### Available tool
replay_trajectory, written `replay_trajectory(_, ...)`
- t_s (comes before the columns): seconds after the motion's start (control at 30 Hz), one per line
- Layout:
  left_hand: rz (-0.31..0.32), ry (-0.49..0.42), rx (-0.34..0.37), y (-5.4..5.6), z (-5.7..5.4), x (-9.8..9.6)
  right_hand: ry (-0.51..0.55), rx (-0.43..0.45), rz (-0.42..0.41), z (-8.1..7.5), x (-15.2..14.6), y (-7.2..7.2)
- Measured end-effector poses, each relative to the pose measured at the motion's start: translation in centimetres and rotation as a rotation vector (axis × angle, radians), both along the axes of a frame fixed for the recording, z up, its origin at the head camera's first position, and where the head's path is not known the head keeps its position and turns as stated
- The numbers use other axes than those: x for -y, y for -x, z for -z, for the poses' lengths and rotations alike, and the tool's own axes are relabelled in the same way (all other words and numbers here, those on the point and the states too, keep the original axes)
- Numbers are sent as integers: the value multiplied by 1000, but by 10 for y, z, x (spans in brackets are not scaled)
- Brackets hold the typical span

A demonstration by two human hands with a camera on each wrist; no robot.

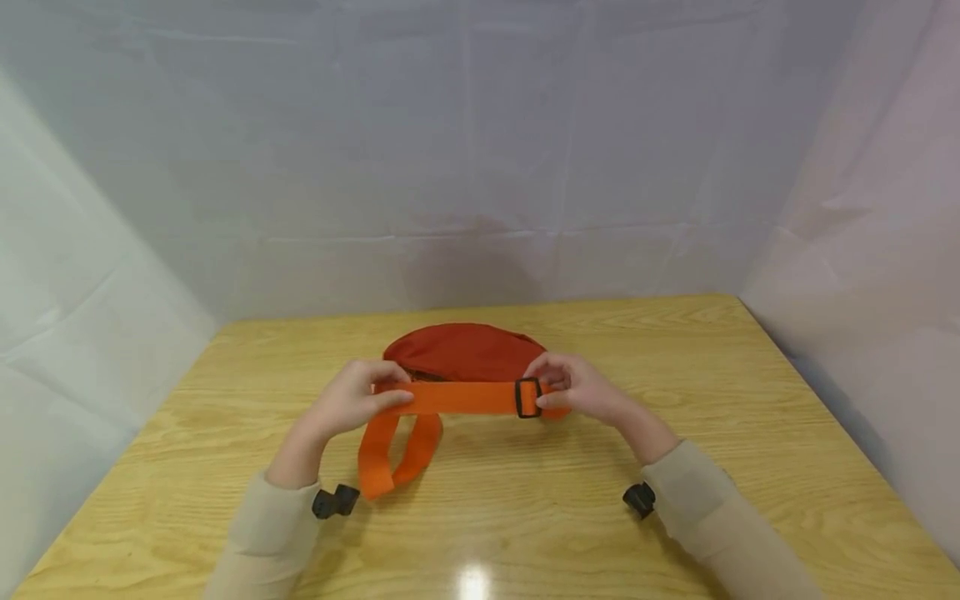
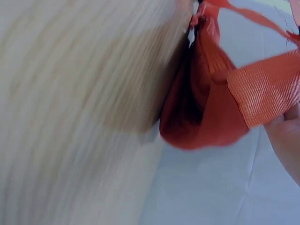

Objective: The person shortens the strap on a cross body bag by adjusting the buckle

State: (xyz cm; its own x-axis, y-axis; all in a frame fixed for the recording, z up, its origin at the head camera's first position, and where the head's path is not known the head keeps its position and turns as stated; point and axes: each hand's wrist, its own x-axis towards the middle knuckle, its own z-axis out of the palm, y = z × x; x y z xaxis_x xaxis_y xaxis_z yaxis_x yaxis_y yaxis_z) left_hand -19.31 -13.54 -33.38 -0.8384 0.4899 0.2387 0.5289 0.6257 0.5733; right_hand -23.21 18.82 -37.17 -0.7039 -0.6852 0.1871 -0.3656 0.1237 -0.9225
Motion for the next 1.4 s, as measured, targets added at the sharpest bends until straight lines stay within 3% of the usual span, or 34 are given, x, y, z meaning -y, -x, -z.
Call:
replay_trajectory(0.17, 165, 4, 17, 0, 4, 0, -229, -145, -21, 0, -14, 3)
replay_trajectory(0.23, 179, 25, -4, 3, 5, 4, -329, -231, -37, -1, -17, 4)
replay_trajectory(0.37, 78, 137, -41, 13, 12, 13, -474, -392, -55, -1, -18, 1)
replay_trajectory(0.53, -12, 319, 13, 25, 28, 19, -606, -571, -39, 4, -8, -7)
replay_trajectory(0.63, -20, 386, 40, 32, 35, 17, -649, -572, -52, 9, -2, -14)
replay_trajectory(0.77, 17, 449, 47, 38, 42, 10, -649, -539, -48, 15, 8, -21)
replay_trajectory(0.93, 69, 471, 113, 43, 52, -2, -734, -593, 103, 21, 22, -28)
replay_trajectory(1.03, 64, 465, 126, 45, 55, -6, -741, -628, 177, 23, 25, -27)
replay_trajectory(1.23, -18, 456, 86, 49, 60, -4, -713, -658, 325, 27, 19, -13)
replay_trajectory(1.33, -39, 472, 7, 51, 60, -1, -749, -600, 383, 27, 16, -5)
replay_trajectory(1.4, -56, 489, -33, 53, 60, 0, -783, -547, 371, 27, 16, 0)
